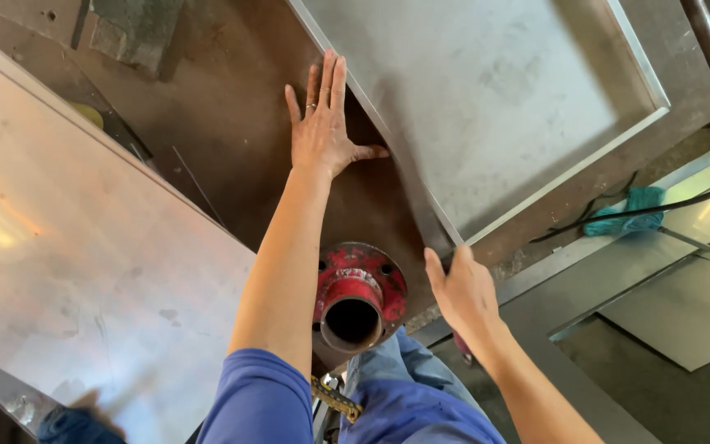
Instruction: Fitting together and preparing metal sheets and components for fabrication.
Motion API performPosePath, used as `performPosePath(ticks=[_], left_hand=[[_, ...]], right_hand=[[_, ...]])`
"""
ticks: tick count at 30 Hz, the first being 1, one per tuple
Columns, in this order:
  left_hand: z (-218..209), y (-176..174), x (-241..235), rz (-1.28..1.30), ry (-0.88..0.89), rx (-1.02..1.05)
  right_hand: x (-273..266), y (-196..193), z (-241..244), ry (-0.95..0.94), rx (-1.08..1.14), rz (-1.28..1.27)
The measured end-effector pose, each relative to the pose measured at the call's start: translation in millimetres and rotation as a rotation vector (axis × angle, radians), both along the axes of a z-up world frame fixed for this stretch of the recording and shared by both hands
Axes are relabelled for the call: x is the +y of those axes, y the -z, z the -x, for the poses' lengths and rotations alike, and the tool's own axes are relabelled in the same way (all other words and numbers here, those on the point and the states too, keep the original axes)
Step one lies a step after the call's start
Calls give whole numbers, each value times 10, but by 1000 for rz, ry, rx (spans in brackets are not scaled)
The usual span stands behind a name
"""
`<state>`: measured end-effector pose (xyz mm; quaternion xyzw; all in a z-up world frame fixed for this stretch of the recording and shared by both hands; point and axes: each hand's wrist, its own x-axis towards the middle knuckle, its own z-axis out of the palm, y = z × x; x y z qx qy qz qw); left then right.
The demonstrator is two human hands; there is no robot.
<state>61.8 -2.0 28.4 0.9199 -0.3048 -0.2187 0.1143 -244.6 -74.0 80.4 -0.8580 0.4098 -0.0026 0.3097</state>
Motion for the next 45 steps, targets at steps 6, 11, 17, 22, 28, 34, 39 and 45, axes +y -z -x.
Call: performPosePath(ticks=[6,11,17,22,28,34,39,45], left_hand=[[37,-123,58,-35,29,71],[9,-199,6,27,1,21],[285,34,39,14,-89,78],[813,95,-122,436,-537,183],[1276,30,-335,618,-954,477],[1304,31,-421,582,-1073,374],[1353,54,-428,532,-1090,397],[1299,61,-412,504,-1106,425]], right_hand=[[43,-450,-262,97,116,-176],[27,23,-260,15,120,-82],[-48,-272,-342,-7,102,-149],[-464,-268,-708,-115,-122,-79],[-1089,117,-997,-352,-44,-48],[-1454,65,-1187,-510,22,-72],[-1501,61,-1174,-471,-163,-185],[-1739,274,-1314,-609,15,-48]])
